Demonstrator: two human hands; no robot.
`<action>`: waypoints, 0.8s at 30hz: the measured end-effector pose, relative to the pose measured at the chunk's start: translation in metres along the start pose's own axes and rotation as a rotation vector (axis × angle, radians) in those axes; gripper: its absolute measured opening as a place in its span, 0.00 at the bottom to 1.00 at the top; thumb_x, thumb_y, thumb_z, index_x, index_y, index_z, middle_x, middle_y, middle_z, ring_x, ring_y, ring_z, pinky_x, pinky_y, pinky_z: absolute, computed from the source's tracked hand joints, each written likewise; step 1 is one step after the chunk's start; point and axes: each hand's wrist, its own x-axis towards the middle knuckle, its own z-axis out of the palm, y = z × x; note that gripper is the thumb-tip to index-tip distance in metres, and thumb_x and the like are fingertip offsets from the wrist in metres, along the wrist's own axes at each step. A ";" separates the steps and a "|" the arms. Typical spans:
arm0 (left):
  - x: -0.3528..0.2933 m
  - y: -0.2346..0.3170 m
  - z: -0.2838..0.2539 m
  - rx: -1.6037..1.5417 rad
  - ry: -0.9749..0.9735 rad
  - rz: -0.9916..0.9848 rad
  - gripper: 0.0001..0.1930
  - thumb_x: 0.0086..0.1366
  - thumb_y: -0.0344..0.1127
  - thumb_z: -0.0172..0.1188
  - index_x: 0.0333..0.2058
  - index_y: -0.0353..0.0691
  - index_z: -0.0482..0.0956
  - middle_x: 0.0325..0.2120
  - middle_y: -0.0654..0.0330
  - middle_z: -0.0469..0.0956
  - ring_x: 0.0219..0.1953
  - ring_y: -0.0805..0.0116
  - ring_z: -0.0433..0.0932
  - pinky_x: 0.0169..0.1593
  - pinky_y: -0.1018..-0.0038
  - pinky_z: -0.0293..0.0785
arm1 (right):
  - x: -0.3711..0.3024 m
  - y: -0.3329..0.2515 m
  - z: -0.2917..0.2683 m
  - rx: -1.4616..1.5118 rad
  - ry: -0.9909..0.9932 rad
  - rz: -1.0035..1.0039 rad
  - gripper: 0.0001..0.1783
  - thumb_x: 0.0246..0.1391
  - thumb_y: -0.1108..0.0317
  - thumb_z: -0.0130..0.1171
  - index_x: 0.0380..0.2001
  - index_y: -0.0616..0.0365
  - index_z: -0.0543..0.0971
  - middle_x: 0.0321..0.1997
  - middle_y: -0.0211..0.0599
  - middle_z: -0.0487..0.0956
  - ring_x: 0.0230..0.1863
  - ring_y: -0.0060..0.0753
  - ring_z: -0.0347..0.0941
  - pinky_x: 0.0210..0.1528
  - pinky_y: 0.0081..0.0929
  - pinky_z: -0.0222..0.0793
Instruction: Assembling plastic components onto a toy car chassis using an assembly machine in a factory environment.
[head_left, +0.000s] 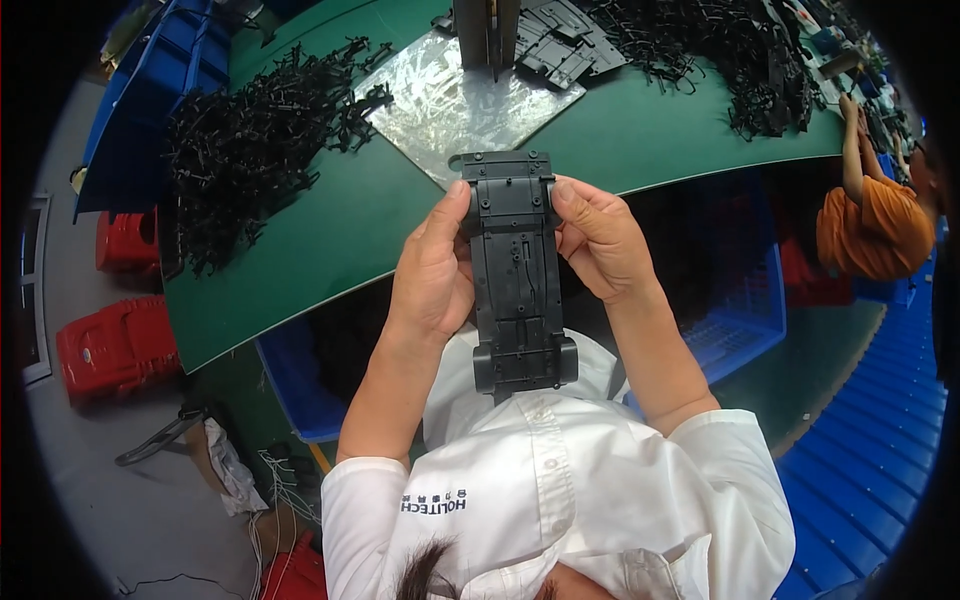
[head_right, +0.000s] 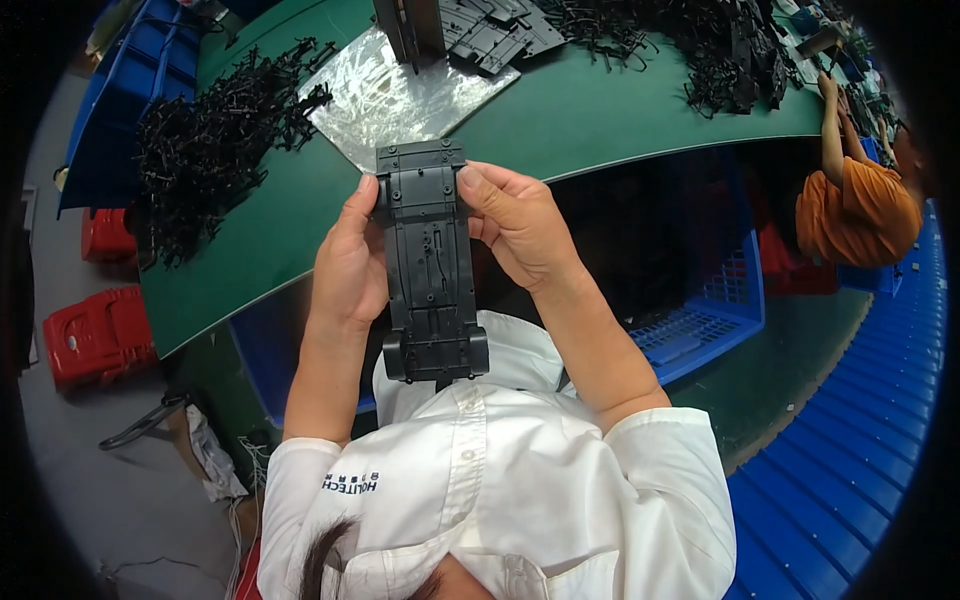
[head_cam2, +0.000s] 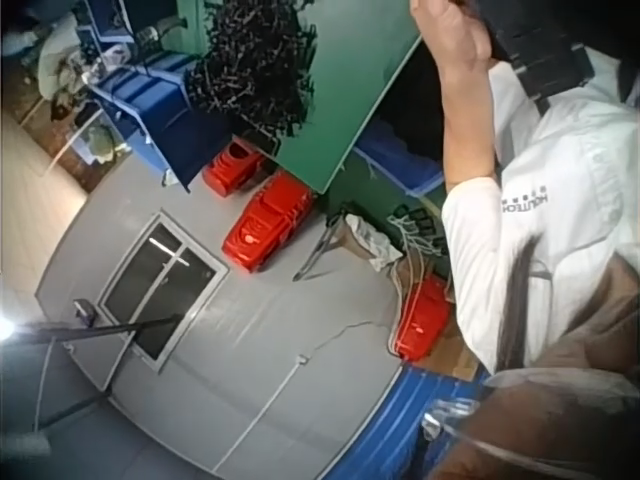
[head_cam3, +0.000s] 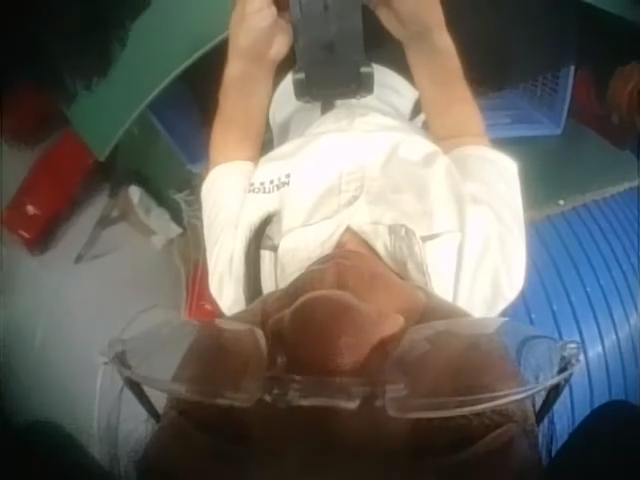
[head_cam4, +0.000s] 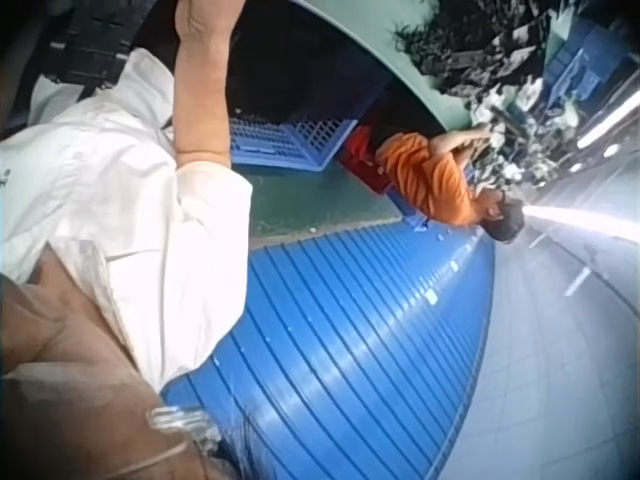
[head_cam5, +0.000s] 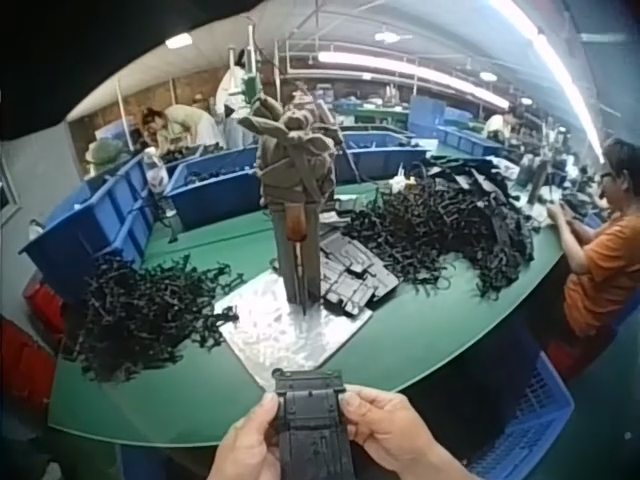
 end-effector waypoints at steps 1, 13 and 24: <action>0.000 0.001 0.001 0.002 -0.003 -0.004 0.18 0.66 0.45 0.46 0.41 0.34 0.73 0.36 0.57 0.76 0.36 0.71 0.76 0.40 0.75 0.75 | 0.001 -0.001 0.001 -0.002 -0.002 -0.007 0.17 0.57 0.63 0.53 0.44 0.66 0.74 0.37 0.32 0.78 0.34 0.15 0.73 0.32 0.11 0.70; 0.019 0.016 0.006 0.010 0.027 0.029 0.18 0.65 0.43 0.47 0.41 0.32 0.73 0.37 0.55 0.76 0.37 0.69 0.76 0.42 0.73 0.73 | 0.020 -0.010 0.006 -0.013 -0.010 -0.027 0.15 0.57 0.65 0.51 0.41 0.66 0.75 0.34 0.31 0.78 0.30 0.15 0.73 0.28 0.13 0.69; 0.050 0.023 0.004 -0.055 -0.041 -0.044 0.17 0.65 0.42 0.49 0.41 0.32 0.72 0.38 0.55 0.76 0.38 0.68 0.76 0.44 0.73 0.73 | 0.040 -0.020 0.012 0.040 0.159 -0.043 0.12 0.56 0.66 0.52 0.33 0.67 0.75 0.31 0.35 0.77 0.28 0.21 0.73 0.29 0.18 0.71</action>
